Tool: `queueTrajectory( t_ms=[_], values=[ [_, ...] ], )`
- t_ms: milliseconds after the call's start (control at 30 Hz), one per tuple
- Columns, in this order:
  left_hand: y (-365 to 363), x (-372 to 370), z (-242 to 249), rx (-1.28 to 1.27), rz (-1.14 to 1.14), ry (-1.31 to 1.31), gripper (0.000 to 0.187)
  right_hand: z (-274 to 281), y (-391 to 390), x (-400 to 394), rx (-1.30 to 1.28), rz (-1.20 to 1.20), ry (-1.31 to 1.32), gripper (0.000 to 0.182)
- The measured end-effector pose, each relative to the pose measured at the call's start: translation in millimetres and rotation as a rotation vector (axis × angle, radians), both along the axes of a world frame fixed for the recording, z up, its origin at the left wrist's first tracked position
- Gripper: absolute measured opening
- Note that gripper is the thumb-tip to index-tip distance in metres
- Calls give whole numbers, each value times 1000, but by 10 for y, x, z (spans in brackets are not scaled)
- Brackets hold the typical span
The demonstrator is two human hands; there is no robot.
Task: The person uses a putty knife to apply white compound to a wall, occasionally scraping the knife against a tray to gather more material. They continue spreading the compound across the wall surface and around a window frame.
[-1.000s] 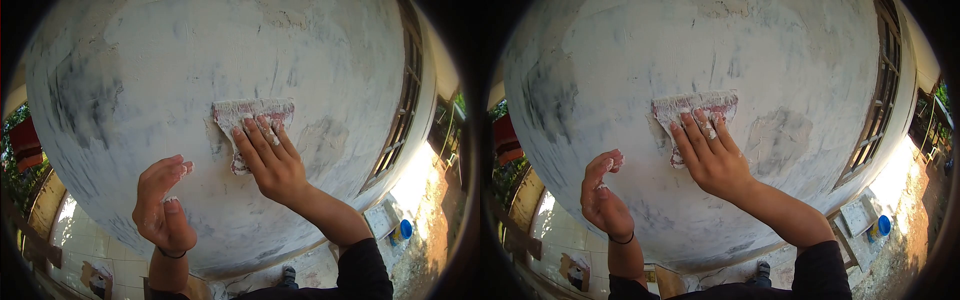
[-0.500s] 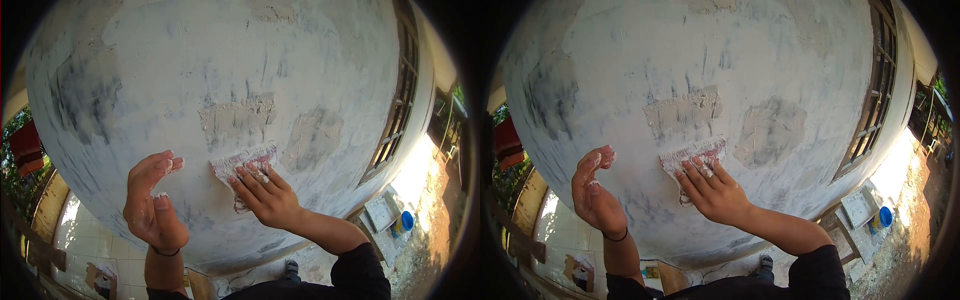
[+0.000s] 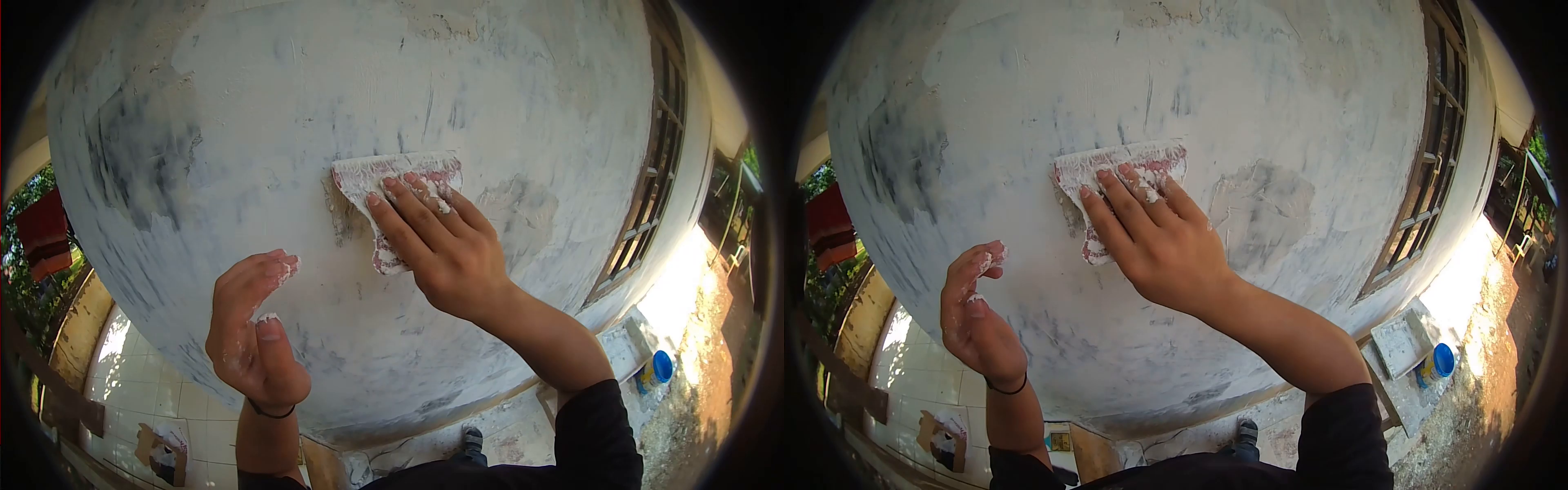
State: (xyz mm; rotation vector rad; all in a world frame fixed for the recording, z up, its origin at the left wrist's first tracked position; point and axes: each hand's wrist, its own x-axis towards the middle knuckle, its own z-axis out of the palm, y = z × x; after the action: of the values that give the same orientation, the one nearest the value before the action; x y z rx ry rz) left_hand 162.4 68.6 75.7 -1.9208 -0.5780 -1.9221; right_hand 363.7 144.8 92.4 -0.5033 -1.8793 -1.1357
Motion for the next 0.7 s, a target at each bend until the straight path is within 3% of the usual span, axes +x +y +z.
queueTrajectory(
  t_ms=[167,400,567,700],
  values=[
    [50,-13,-35,-20,-2,-16,29,-340,248,-202,46,-148,24,36],
    [96,-15,-178,-83,-17,-9,33,-813,96,-182,-25,-121,-26,36],
    [22,44,-127,-98,-31,-1,31,-786,-177,-113,-143,-78,64,33],
    [19,45,-73,-82,-25,6,28,-541,-214,-76,-77,-25,69,35]
  ],
)
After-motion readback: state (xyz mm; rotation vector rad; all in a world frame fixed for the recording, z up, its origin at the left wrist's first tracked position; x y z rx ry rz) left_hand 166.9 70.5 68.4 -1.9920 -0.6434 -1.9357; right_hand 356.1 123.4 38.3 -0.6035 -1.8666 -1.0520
